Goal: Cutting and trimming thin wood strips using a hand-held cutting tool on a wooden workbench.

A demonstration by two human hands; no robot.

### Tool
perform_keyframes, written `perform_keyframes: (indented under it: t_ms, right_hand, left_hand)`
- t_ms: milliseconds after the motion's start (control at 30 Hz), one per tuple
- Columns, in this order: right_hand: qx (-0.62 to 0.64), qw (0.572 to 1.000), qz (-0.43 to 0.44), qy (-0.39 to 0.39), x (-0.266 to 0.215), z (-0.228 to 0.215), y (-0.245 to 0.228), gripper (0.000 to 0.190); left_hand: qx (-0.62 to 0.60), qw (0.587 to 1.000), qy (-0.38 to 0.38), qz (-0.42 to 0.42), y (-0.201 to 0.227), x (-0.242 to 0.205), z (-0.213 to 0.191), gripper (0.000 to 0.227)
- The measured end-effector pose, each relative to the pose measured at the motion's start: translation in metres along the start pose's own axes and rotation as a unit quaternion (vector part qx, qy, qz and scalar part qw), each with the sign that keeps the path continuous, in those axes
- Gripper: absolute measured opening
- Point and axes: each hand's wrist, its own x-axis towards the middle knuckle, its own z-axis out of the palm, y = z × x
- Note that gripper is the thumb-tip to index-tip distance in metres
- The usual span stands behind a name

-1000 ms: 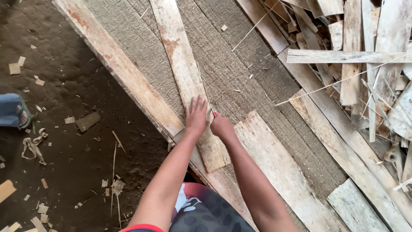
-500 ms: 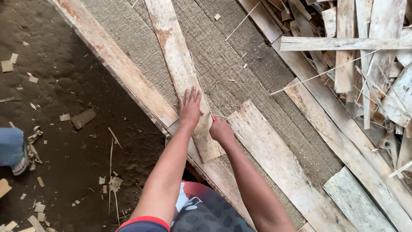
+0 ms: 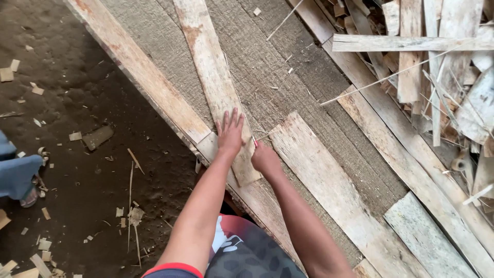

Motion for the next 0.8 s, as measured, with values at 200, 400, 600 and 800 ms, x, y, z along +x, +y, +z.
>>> perform_keyframes:
  t_ms: [200, 400, 600, 800]
  right_hand:
    - [-0.009, 1.000, 0.001, 0.013, 0.019, 0.028, 0.024, 0.039]
    - [-0.005, 0.999, -0.007, 0.033, 0.063, 0.057, 0.051, 0.040]
    - [0.003, 1.000, 0.000, 0.018, 0.018, 0.050, 0.050, 0.038]
    - [-0.008, 1.000, 0.016, -0.005, -0.026, 0.062, 0.065, 0.036]
  left_hand:
    - [-0.033, 0.999, 0.042, -0.006, 0.008, -0.004, 0.005, 0.096]
    - [-0.049, 0.998, 0.030, 0.009, 0.025, -0.029, 0.017, 0.093]
    - [-0.036, 0.999, 0.036, -0.019, 0.026, -0.017, 0.027, 0.096]
    - [-0.005, 0.999, 0.028, -0.017, 0.026, -0.016, 0.026, 0.094]
